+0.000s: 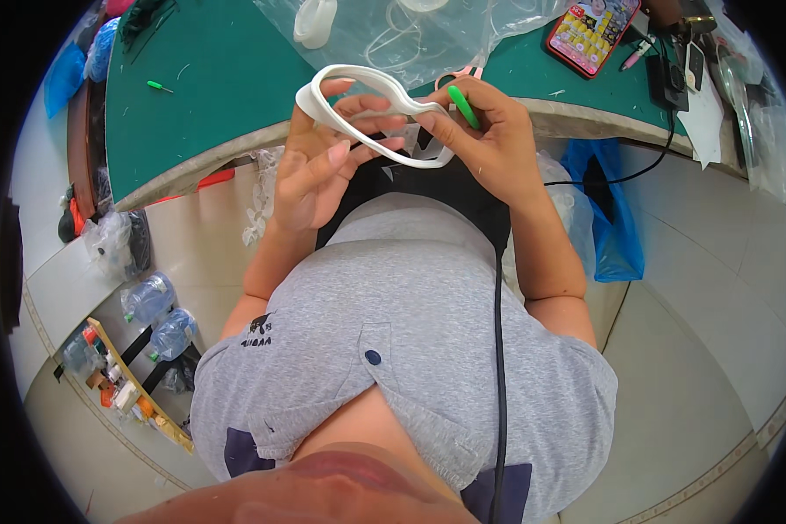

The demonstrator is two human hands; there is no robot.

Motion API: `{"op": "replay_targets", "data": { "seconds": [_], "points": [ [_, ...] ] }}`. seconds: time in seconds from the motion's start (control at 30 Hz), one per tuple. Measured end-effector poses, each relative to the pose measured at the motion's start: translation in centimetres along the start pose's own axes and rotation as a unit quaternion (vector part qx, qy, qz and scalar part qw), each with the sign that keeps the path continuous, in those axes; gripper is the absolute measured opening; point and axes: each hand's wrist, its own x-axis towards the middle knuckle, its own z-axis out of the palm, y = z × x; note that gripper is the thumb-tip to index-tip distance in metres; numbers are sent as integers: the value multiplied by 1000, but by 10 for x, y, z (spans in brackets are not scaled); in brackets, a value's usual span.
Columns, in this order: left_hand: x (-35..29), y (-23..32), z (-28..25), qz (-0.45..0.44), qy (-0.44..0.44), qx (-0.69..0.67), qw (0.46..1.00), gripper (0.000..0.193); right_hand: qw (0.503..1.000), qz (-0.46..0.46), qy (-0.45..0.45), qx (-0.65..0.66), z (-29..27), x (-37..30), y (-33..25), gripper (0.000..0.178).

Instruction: Trimming and assembling white plastic frame components at a workbench.

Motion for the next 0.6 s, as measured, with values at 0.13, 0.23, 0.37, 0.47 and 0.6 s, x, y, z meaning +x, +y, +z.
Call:
{"op": "replay_targets", "data": {
  "seconds": [0.13, 0.23, 0.37, 0.47, 0.6],
  "points": [
    [3, -6, 1, 60, 66, 19, 996, 45, 1000, -9, -9, -11, -1, -1, -1, 13],
    [6, -2, -1, 47, 57, -38, 997, 35, 999, -9, -31, -37, 0, -2, 0, 13],
    [7, 0, -7, -22, 58, -155, 986, 19, 999, -6, -40, -21, -1, -6, -5, 14],
    [8, -1, -7, -44, 56, -176, 982, 16, 999, -19, -33, -5, 0, -6, -4, 14],
    [7, -5, -7, -40, 46, -218, 974, 19, 999, -19, -36, -18, -1, -8, -4, 13]
  ]
}}
